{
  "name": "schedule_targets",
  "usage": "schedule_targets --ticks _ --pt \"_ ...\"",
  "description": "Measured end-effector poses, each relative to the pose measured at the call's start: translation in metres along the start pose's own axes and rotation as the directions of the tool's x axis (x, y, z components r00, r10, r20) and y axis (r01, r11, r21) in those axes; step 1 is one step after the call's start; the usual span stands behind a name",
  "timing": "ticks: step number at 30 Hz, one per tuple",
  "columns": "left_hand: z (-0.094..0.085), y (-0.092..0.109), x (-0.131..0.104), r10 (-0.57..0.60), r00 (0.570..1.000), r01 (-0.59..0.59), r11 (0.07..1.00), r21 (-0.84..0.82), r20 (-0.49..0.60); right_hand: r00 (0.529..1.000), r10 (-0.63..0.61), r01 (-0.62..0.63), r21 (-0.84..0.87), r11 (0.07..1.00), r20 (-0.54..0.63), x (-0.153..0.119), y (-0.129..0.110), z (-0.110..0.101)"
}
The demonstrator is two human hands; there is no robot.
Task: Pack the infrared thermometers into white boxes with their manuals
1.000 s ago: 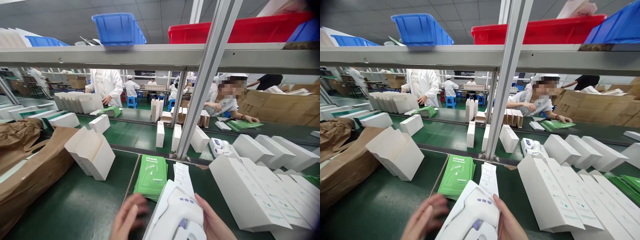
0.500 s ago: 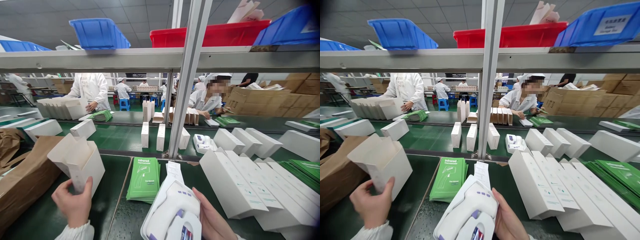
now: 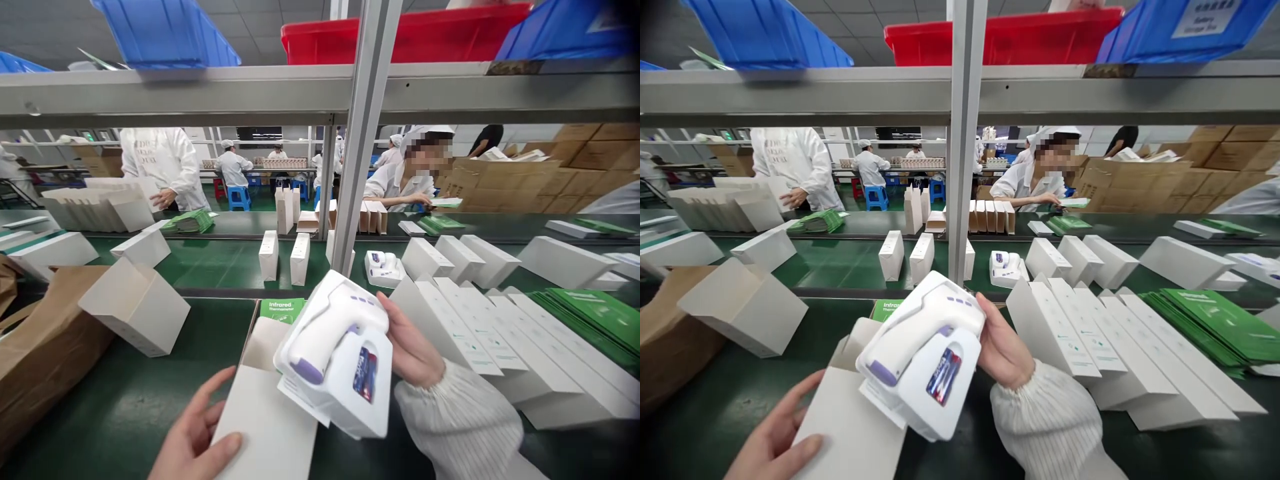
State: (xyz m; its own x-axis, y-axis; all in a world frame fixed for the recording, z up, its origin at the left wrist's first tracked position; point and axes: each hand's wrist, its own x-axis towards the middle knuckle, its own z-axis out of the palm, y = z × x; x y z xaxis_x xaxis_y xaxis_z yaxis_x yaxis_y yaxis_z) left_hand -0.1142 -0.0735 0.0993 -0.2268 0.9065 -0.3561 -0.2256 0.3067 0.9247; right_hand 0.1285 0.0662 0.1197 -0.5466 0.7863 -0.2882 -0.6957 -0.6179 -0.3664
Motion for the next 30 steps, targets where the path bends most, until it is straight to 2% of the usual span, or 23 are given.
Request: schedule_targets --ticks 4,10,16,23,30 --pt "0.021 -0.004 0.006 -0.071 0.984 0.075 0.997 -0.017 0.162 0.998 -0.053 0.055 -0.124 0.991 0.023 0.016 -0.014 -0.006" --pt "0.025 -0.008 0.011 -0.152 0.944 0.168 0.985 -0.030 0.294 0.991 -0.115 0.128 -0.261 0.957 0.063 0.028 -0.030 -0.023" --pt "0.026 -0.012 0.016 -0.203 0.918 0.227 0.974 -0.031 0.342 0.993 -0.111 0.122 -0.351 0.929 0.050 0.037 -0.031 -0.026" --pt "0.025 -0.014 0.018 -0.248 0.881 0.327 0.935 -0.139 0.404 0.994 -0.097 0.108 -0.364 0.925 0.049 0.043 -0.034 -0.022" --pt "0.031 -0.028 0.019 -0.208 0.928 0.257 0.958 -0.126 0.309 0.996 -0.087 0.094 -0.377 0.921 0.035 0.031 -0.022 -0.034"
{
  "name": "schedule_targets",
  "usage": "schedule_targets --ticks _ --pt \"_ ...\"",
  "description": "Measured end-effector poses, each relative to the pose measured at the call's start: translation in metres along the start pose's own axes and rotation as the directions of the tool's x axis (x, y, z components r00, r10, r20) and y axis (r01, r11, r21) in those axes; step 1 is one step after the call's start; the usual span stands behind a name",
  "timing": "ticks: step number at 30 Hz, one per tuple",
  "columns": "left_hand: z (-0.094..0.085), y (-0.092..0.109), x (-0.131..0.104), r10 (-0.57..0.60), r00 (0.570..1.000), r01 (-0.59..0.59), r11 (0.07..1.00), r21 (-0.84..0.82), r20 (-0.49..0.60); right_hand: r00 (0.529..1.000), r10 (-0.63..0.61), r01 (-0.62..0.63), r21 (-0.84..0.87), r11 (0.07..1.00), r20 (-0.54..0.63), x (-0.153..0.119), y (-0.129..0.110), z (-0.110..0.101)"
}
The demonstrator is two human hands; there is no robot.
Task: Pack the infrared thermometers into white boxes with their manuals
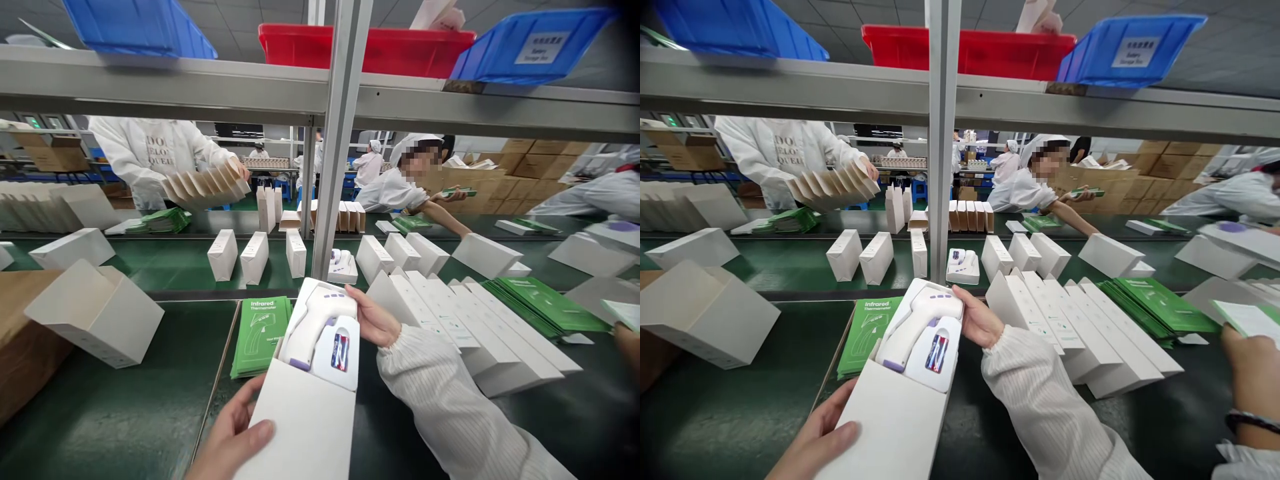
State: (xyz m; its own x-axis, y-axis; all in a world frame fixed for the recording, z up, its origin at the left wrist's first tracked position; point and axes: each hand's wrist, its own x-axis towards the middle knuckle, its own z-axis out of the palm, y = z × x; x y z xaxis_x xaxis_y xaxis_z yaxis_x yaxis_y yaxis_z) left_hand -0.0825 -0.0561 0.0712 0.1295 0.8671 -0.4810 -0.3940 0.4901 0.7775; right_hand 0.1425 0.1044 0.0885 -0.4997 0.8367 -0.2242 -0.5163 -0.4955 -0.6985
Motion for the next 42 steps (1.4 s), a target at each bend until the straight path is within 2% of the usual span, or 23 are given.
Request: schedule_targets --ticks 3,6,13,19,24,29,33,35,36,39,42 --pt "0.004 -0.009 0.000 0.042 0.999 -0.042 0.999 -0.014 0.032 0.999 -0.020 0.020 -0.002 1.000 -0.030 -0.006 0.003 -0.007" --pt "0.007 -0.014 0.000 0.024 0.999 -0.024 1.000 -0.006 0.041 0.996 -0.072 0.070 -0.040 0.997 -0.051 -0.010 0.002 -0.011" --pt "0.009 -0.014 -0.002 0.001 0.999 0.000 1.000 -0.013 0.046 0.987 -0.162 0.160 -0.121 0.980 -0.011 -0.014 0.001 -0.012" --pt "0.007 -0.014 -0.001 -0.027 0.998 0.026 1.000 0.017 0.052 0.975 -0.219 0.210 -0.175 0.962 -0.037 -0.013 -0.001 -0.012" --pt "0.007 -0.013 -0.002 -0.059 0.998 0.060 0.998 -0.029 0.025 0.976 -0.205 0.188 -0.202 0.961 -0.069 -0.018 0.006 -0.010" --pt "0.016 -0.016 -0.004 -0.075 0.997 0.075 0.997 0.009 0.003 0.997 -0.077 0.069 -0.235 0.969 -0.025 -0.029 0.026 -0.006" --pt "0.019 -0.025 -0.004 0.001 0.999 -0.003 1.000 -0.029 -0.049 0.998 -0.060 0.043 -0.352 0.935 -0.037 -0.041 0.036 -0.003" --pt "0.019 -0.028 -0.002 0.024 0.998 -0.027 0.999 -0.041 -0.065 0.999 -0.052 0.045 -0.496 0.867 0.001 -0.044 0.036 -0.002" --pt "0.019 -0.030 -0.002 0.024 0.997 -0.027 0.999 -0.039 -0.071 0.998 -0.050 0.068 -0.589 0.805 0.046 -0.045 0.036 -0.001" --pt "0.021 -0.034 -0.001 0.039 0.995 -0.042 0.999 -0.025 -0.095 0.964 -0.033 0.242 -0.815 0.526 0.265 -0.049 0.036 0.003" --pt "0.026 -0.042 -0.003 0.073 0.991 -0.079 0.995 -0.053 -0.112 0.912 0.013 0.391 -0.881 0.264 0.409 -0.056 0.037 0.010"
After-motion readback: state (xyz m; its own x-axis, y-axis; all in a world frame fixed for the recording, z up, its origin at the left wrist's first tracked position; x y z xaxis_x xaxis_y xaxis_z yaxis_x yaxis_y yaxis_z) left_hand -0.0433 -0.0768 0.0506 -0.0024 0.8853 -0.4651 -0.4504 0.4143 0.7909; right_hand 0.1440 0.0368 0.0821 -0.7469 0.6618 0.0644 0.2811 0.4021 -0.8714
